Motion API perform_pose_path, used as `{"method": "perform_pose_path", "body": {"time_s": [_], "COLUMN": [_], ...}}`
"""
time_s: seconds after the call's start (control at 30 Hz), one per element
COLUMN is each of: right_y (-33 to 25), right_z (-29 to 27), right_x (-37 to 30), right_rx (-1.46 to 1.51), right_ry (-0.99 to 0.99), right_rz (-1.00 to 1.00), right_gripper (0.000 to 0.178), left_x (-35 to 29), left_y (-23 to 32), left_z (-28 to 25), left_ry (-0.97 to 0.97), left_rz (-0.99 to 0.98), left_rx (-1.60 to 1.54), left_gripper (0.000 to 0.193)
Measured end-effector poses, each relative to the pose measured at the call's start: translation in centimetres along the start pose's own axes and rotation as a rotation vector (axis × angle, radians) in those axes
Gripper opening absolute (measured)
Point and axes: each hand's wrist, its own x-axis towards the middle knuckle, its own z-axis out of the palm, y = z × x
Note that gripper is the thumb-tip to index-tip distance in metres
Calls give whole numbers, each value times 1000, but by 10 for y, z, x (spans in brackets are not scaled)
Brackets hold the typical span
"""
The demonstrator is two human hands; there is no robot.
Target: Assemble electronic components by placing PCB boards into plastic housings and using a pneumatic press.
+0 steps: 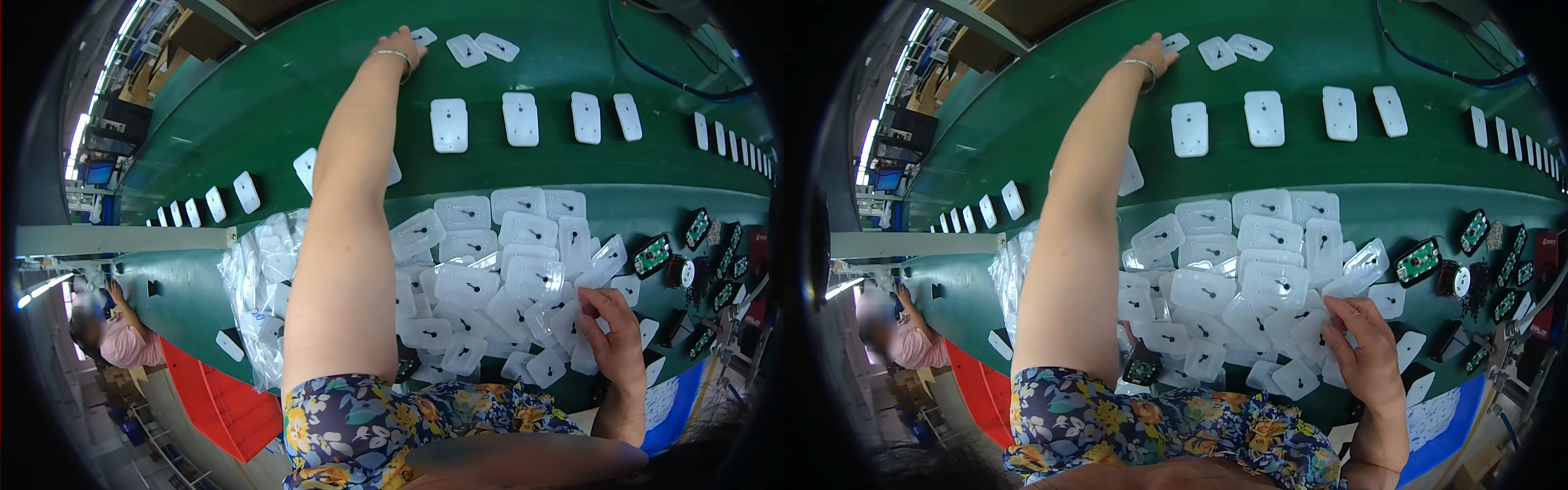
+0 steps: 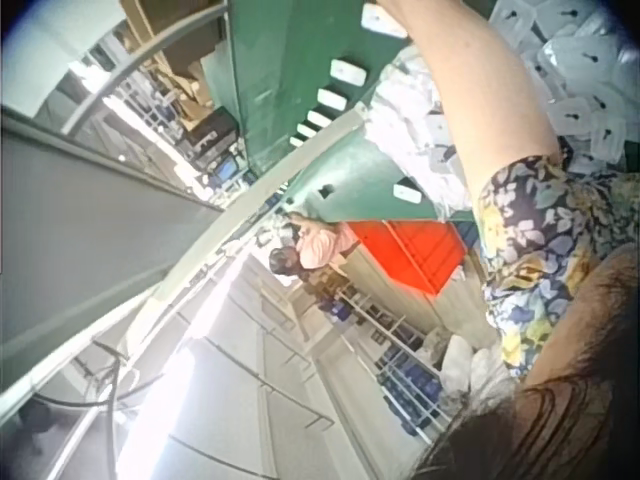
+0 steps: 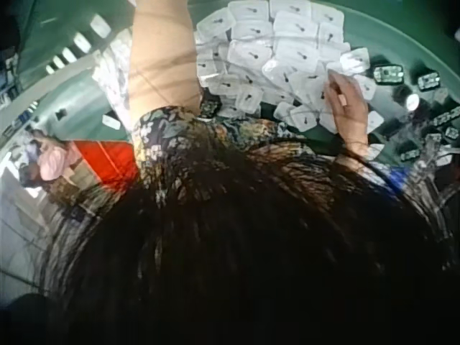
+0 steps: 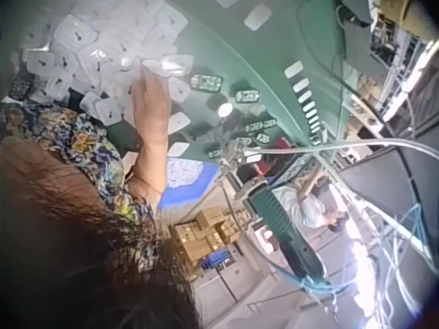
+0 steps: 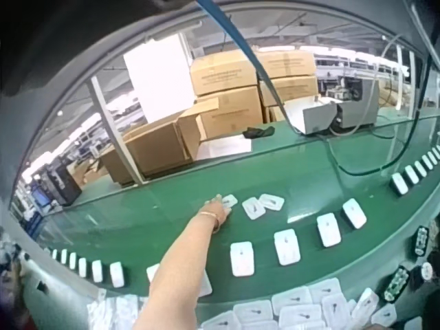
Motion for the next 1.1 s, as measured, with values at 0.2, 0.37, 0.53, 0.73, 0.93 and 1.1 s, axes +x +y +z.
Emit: {"method": "perform_pose_path", "body": {"time_s": [0.2, 0.37, 0.53, 0.73, 0.93, 1.1], "right_y": [-7, -19, -8, -42, -87, -70], "right_z": [-5, -14, -14, 8, 32, 24], "right_x": [-9, -38, -64, -59, 67, 214], "right_rx": [-66, -50, 26, 225, 190, -173], "right_ry": [30, 150, 341, 456, 525, 356], "right_rz": [-64, -137, -68, -202, -311, -131], "right_gripper": [33, 30, 24, 23, 26, 32], "left_x": [-43, -115, -284, -383, -398, -331], "left_y": [-9, -2, 89, 143, 136, 80], "left_z": [-22, -70, -105, -94, -76, -117], "left_ry": [-21, 176, 43, -251, -62, 69], "left_rz": [-35, 4, 679, 902, 1119, 868], "left_rx": [85, -42, -231, -301, -182, -30], "left_gripper": [55, 70, 72, 56, 38, 27]}}
